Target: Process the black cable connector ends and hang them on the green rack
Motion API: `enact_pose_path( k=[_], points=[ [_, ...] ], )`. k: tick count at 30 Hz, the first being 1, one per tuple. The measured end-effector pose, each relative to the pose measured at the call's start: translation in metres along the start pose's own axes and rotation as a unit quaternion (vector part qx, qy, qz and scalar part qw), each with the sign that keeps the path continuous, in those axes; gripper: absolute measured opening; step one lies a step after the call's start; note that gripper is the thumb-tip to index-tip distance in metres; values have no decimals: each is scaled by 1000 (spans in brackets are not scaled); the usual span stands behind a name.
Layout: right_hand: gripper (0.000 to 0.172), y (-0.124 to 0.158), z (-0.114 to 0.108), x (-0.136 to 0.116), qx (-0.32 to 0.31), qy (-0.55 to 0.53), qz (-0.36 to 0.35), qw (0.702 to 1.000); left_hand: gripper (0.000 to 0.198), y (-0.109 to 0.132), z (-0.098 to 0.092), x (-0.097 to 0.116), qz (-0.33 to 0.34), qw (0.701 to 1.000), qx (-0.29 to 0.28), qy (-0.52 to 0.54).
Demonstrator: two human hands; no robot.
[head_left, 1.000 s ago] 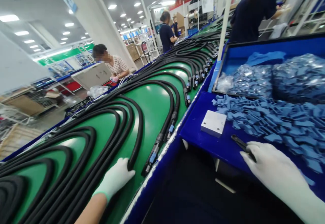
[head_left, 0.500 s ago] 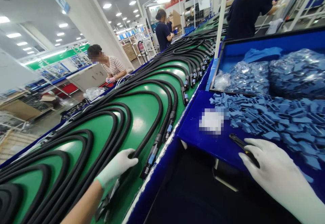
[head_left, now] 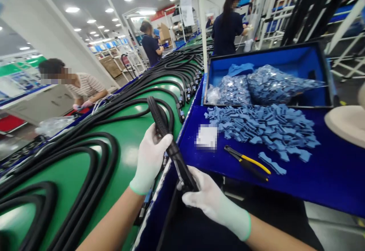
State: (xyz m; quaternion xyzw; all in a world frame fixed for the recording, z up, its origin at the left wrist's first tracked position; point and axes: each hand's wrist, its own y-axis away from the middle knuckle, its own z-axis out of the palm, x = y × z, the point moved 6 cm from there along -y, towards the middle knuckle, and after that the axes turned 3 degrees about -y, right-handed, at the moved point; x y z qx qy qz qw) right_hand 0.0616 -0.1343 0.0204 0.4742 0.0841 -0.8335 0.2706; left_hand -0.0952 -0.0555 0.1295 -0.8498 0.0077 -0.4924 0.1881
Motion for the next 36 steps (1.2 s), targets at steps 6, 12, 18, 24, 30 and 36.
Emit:
enact_pose_path(
  k=[6,12,18,24,30,36],
  points=[
    [33,41,-48,-18,-115,-65,125,983,25,61,53,17,447,801,-310,-251],
    [26,63,-92,-71,84,484,24,871,19,91,77,-19,296,842,-414,-175],
    [9,60,-144,-79,224,792,35,567,34,69,82,-36,-16,931,-316,-180],
    [12,54,-165,-87,274,546,45,791,44,46,89,-18,-154,952,-261,-53],
    [28,41,-103,-103,92,484,-140,859,48,32,88,-13,-191,951,-242,27],
    [50,38,-64,-127,-13,453,-217,864,44,28,93,-2,-155,953,-257,25]
  ],
)
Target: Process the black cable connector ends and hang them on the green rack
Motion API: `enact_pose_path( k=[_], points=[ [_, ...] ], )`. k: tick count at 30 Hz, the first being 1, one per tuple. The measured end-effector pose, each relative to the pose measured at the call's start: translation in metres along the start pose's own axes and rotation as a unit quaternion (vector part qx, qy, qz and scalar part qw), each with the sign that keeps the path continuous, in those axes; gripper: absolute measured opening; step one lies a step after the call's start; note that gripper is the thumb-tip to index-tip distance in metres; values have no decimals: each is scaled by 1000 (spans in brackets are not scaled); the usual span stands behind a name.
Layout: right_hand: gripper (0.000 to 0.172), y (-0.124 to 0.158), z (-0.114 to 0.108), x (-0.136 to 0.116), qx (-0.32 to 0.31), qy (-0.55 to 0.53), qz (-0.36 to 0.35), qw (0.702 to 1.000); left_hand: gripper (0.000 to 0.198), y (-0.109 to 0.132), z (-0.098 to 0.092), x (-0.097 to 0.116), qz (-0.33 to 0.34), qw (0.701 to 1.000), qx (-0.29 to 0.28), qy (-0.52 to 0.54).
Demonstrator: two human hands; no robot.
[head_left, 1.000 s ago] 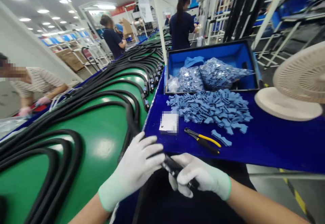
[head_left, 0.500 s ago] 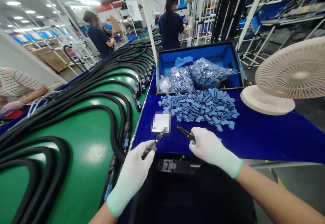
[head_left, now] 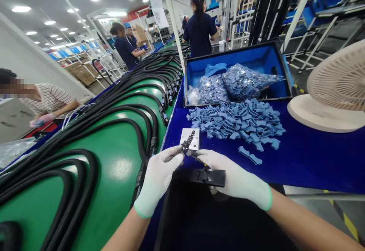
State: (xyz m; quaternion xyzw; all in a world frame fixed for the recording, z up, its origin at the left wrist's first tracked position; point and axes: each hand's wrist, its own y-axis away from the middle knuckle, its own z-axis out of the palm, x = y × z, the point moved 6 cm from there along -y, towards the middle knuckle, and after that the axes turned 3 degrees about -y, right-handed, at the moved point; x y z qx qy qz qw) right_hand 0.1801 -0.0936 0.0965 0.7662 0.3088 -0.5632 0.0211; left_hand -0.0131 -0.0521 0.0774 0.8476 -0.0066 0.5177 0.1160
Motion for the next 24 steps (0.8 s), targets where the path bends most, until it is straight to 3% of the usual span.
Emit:
enact_pose_path(
  k=[3,14,24],
  points=[
    [56,-2,-2,0,2,-9,8,1000,45,-3,1,0,5,1000,4,-8],
    [48,-4,0,3,-35,39,-15,999,43,-5,8,5,7,998,-28,-59],
    [20,7,8,35,-37,143,89,985,39,-8,2,6,35,991,-34,-125]
  ],
)
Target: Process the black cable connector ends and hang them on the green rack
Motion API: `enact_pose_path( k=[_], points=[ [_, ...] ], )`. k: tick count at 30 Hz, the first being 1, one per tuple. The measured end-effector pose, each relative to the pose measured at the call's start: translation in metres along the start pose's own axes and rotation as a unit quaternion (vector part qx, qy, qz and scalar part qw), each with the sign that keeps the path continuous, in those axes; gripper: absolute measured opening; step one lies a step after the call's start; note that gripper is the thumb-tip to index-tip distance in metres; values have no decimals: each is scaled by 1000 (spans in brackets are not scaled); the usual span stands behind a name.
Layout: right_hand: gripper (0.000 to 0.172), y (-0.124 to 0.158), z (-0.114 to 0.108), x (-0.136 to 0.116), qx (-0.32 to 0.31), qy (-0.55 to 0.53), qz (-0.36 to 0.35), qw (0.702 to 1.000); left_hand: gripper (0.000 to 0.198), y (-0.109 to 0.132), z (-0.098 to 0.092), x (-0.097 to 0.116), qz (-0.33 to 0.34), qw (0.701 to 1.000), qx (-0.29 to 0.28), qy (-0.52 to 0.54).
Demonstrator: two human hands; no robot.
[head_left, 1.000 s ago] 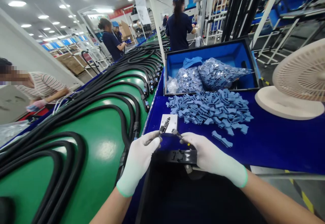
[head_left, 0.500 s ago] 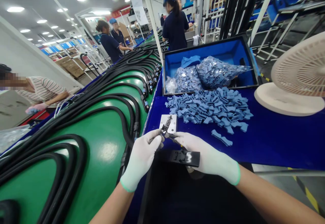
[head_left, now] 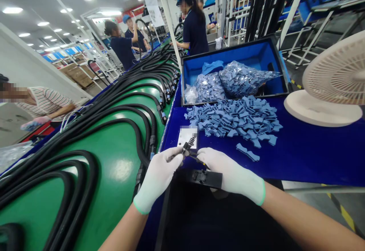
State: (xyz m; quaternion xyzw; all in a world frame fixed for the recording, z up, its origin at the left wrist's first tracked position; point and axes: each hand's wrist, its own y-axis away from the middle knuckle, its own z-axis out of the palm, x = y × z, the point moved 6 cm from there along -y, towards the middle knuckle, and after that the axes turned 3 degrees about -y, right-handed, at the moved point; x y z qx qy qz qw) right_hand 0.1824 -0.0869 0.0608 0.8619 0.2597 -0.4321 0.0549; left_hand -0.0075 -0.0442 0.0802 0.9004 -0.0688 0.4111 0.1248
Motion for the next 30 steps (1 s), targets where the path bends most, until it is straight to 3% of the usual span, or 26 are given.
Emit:
enact_pose_path(
  k=[2,4,6,8,10,12,14,16,20,22,26,30],
  points=[
    [20,-1,6,7,3,28,3,1000,46,-8,0,1,9,999,-28,29],
    [24,-2,11,12,3,54,8,999,53,-18,7,3,17,989,-95,114],
    [26,-4,15,15,-4,71,20,997,58,-27,18,6,21,956,-178,232],
    [22,-4,14,17,-4,75,48,996,59,-34,24,10,26,931,-210,296],
    [14,-1,9,18,8,57,81,995,57,-40,22,12,32,952,-174,251],
    [13,2,3,16,27,20,91,995,52,-44,13,15,40,987,-97,123],
    [30,3,-2,11,41,-25,67,997,45,-44,5,20,54,998,-42,14],
    [41,1,-3,12,38,-39,64,996,42,-43,2,23,64,997,-23,-31],
    [12,-8,10,35,10,31,128,991,44,-39,3,17,45,998,-4,-52],
    [3,-13,16,44,15,57,129,990,43,-38,4,13,38,998,9,-49],
    [4,-17,19,49,25,64,119,991,38,-41,5,11,47,999,0,-12],
    [10,-6,9,35,4,66,95,993,41,-46,16,8,69,987,-94,115]
  ],
)
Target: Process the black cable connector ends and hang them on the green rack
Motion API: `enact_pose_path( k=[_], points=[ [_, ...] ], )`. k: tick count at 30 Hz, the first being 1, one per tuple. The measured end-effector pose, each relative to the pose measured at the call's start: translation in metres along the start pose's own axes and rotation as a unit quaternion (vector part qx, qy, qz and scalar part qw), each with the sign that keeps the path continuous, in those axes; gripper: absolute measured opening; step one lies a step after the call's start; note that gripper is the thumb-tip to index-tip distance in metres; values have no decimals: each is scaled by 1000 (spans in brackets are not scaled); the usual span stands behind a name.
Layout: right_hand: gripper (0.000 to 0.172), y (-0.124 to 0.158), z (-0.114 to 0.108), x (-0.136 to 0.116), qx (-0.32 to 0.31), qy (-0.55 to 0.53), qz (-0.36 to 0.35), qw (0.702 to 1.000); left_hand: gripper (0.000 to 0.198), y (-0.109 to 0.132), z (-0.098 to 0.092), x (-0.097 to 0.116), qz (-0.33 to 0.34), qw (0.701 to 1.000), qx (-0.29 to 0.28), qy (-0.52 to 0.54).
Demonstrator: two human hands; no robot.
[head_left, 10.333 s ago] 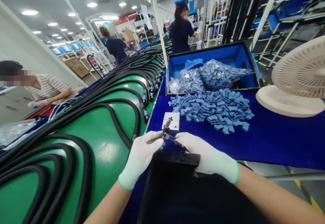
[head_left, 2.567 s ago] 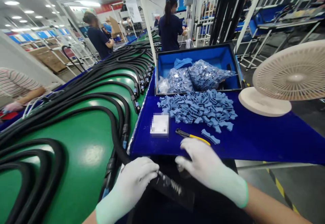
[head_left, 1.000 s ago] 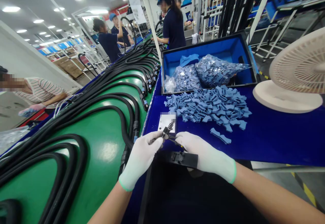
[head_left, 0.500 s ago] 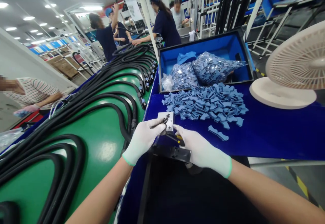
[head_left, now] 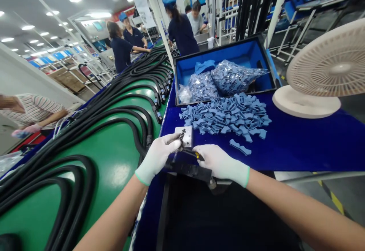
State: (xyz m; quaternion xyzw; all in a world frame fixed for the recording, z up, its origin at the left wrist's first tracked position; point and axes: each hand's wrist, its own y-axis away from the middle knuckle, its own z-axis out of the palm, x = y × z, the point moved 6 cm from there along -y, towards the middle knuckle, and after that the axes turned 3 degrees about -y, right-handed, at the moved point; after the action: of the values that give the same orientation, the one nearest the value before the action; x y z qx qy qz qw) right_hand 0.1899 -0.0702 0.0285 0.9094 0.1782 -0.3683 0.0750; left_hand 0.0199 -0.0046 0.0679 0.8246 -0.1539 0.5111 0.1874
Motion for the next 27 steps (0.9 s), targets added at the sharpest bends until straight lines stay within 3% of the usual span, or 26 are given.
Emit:
enact_pose_path(
  k=[3,6,9,12,13,15,17,20,22,27],
  points=[
    [28,13,-14,-2,20,62,-7,998,47,-3,7,-11,-8,983,-35,181],
    [34,24,-26,7,77,136,30,987,45,-5,9,-20,-28,954,-19,299],
    [50,36,-26,8,115,54,4,992,49,-3,6,-17,-28,946,4,324],
    [76,45,-10,6,94,-209,16,973,52,3,2,-4,-8,966,38,256],
    [76,47,-2,4,84,-297,37,951,51,7,1,2,-1,979,52,199],
    [59,47,9,-1,90,-430,72,896,43,13,3,15,23,997,58,51],
    [40,45,11,-4,136,-519,81,840,34,18,13,29,69,994,10,-86],
    [47,39,10,-5,185,-609,74,768,30,24,30,42,129,972,-77,-180],
    [58,35,11,-3,175,-633,78,751,32,24,33,44,139,967,-84,-194],
    [66,29,15,-4,103,-646,106,748,30,28,37,41,169,959,-79,-212]
  ],
)
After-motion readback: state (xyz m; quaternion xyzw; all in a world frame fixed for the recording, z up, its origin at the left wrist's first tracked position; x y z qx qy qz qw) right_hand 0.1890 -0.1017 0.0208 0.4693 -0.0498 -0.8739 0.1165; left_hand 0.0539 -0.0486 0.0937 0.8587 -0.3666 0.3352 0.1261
